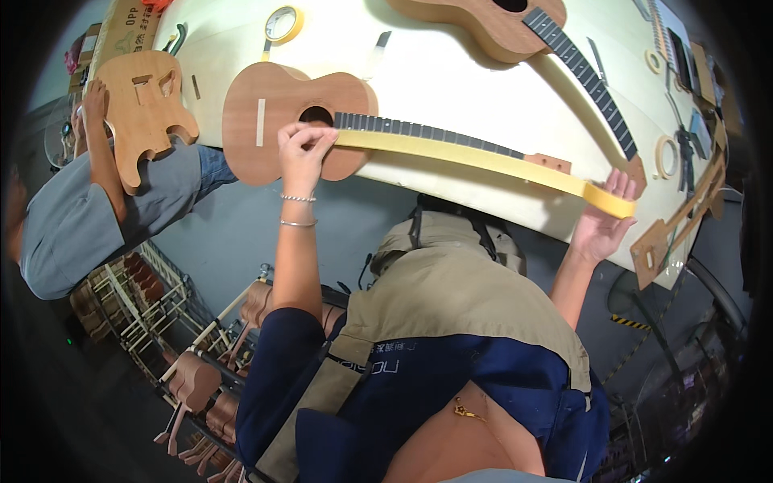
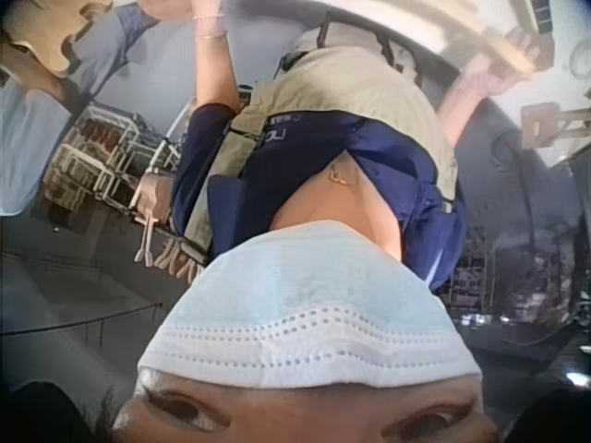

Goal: The person cleans a workbench, then uses a pencil and a wooden jig to mark positions on the body of an unfinished acoustic guitar. They apply masking tape to the soundhole and fretboard, then place the guitar on a rack. The process is repeated on additional guitars.

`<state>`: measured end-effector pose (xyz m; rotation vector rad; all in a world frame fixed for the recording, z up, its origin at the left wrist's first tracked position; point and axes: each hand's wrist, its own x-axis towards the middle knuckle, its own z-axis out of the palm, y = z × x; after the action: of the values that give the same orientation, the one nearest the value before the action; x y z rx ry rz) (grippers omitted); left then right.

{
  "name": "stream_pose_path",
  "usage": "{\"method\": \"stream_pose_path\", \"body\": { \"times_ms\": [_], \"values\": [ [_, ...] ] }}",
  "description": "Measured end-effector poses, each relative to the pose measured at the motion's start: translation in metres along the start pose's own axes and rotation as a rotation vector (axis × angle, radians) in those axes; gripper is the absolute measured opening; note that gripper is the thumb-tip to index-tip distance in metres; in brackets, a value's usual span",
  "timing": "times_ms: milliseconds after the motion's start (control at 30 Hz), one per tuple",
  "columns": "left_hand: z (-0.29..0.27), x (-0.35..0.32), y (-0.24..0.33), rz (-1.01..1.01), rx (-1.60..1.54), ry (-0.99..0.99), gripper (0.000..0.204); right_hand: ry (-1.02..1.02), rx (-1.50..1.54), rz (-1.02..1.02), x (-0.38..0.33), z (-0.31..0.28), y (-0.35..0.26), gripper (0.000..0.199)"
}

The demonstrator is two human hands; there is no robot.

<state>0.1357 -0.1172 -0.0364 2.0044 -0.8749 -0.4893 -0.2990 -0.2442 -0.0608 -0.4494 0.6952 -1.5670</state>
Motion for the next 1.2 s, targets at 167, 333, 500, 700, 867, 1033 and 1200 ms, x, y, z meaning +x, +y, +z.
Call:
{"method": "stream_pose_path", "body": {
  "times_ms": [167, 333, 500, 700, 867, 1033, 1200],
  "values": [
    [0.011, 0.015, 0.003, -0.1, -0.078, -0.15, 0.008, -0.537, -2.06, -0.541, 0.001, 0.022, 0.012, 0.081],
    [0.01, 0.02, 0.014, -0.219, -0.24, -0.149, 0.04, -0.317, -1.961, -0.292, 0.009, 0.009, 0.015, 0.095],
    [0.01, 0.024, 0.013, -0.278, -0.163, -0.128, 0.065, -0.099, -1.567, -0.094, 0.006, 0.002, 0.021, 0.091],
    [0.012, 0.025, 0.022, -0.311, -0.129, -0.093, 0.065, -0.008, -1.483, 0.039, 0.006, 0.004, 0.02, 0.094],
    [0.019, 0.02, 0.011, -0.085, 0.034, 0.029, 0.058, -0.048, -1.514, -0.111, 0.01, -0.015, 0.023, 0.095],
    [0.031, -0.019, -0.001, 0.425, 0.823, -0.149, 0.06, -0.083, -1.439, -0.088, 0.006, -0.003, 0.03, 0.091],
    [0.038, -0.024, 0.0, 0.449, 0.934, -0.161, 0.073, 0.053, -1.402, 0.073, 0.0, 0.023, 0.028, 0.095]
  ]
}}
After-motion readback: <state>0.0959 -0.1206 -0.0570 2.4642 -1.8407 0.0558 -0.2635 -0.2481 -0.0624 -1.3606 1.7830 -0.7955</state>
